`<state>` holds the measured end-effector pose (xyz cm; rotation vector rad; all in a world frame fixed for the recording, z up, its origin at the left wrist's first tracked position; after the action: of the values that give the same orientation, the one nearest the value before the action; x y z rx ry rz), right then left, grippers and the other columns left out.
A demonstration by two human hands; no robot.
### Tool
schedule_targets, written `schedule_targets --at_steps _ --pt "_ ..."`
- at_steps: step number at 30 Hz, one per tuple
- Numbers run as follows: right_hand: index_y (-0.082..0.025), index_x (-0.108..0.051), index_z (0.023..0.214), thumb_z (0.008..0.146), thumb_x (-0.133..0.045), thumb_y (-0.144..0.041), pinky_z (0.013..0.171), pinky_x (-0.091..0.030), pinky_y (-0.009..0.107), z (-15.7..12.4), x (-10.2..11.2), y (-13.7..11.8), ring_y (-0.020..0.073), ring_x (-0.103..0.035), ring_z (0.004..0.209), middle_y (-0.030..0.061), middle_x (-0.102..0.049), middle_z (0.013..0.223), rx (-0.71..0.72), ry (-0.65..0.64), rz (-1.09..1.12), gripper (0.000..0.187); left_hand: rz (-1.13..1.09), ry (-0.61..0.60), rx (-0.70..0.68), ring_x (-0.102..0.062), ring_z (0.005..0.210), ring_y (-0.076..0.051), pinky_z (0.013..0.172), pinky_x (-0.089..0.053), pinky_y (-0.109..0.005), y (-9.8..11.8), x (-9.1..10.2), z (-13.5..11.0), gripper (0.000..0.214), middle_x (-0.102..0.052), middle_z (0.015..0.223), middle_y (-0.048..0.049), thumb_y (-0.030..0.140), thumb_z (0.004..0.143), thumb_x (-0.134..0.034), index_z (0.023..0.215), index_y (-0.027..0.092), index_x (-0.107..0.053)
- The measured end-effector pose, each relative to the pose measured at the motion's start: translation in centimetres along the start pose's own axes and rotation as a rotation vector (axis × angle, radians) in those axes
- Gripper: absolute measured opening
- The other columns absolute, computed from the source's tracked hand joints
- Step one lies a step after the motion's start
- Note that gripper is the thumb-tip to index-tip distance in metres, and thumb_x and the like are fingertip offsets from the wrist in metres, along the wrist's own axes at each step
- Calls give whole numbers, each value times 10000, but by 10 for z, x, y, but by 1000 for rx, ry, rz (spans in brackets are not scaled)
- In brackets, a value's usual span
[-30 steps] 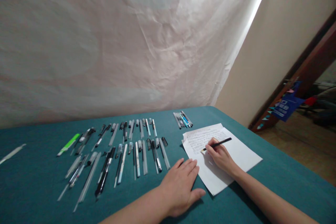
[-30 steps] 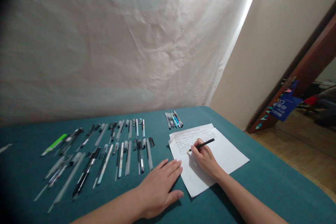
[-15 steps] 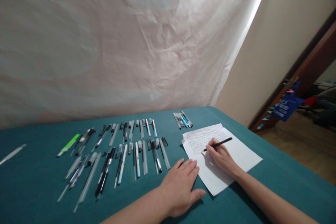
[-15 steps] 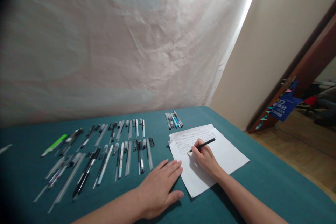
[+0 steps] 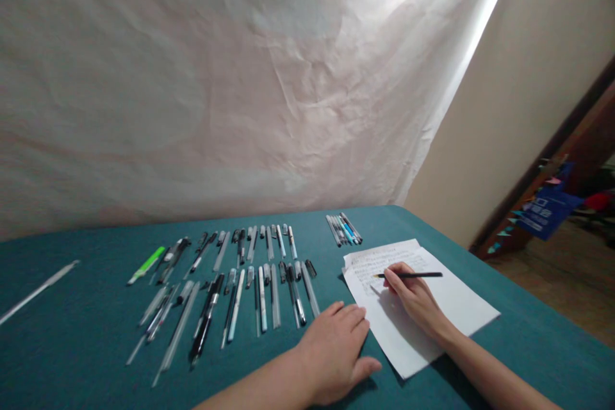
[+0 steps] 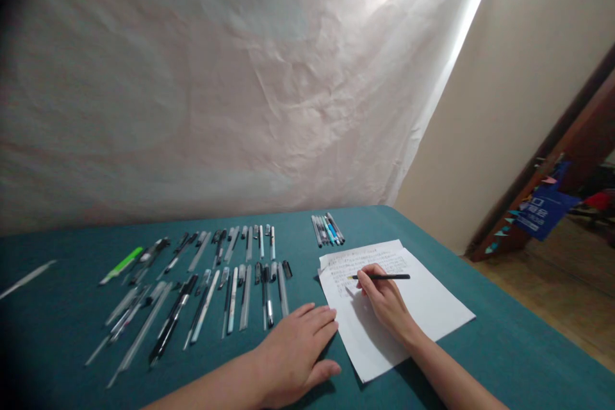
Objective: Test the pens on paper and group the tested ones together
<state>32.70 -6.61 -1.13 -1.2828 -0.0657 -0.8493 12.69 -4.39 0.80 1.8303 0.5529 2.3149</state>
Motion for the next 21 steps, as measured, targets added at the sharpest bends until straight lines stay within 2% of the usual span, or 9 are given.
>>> schedule_targets --at_steps 5,8,11,16,21 --pt "-181 -539 964 875 -397 -368 583 -438 255 11 -27 -39 145 -544 612 30 -599 730 110 -154 29 251 88 85 40 -506 1046 -231 977 -290 -398 -14 23 -13 340 -600 1076 -96 398 844 -457 1046 149 -569" --pt "-193 -561 982 881 -393 -324 630 -448 263 22 -56 -67 151 -569 659 35 -614 755 265 -284 -22 235 102 144 101 -544 932 -202 899 -359 -365 -28 36 -23 242 -623 954 -70 320 864 -440 964 162 -592" --pt "-201 -577 1006 843 -454 -252 736 -439 301 32 -88 -85 187 -571 820 62 -617 893 432 -380 -155 210 86 223 170 -542 877 -186 835 -389 -336 -41 47 -32 220 -616 911 -59 254 881 -400 913 168 -600" --pt "-185 -486 1152 728 -557 -142 808 -410 346 45 -126 -83 227 -524 957 93 -572 1033 491 -484 -244 432 -16 348 226 -530 859 -177 812 -393 -312 -52 59 -43 253 -601 887 -56 205 893 -346 885 168 -596" --pt "-184 -490 1089 716 -555 -120 745 -426 328 48 -136 -73 194 -550 841 58 -586 937 421 -522 -231 384 -255 513 291 -528 899 -175 816 -402 -299 -63 67 -50 230 -574 927 -61 205 887 -357 920 175 -583"
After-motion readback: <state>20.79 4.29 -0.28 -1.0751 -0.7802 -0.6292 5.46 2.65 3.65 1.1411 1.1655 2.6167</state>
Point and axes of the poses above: each hand's wrist, its own z-axis towards the middle knuckle, its own x-axis out of the back of the hand, y = z × x, the point moved 5 cm from there along z, towards the middle knuckle
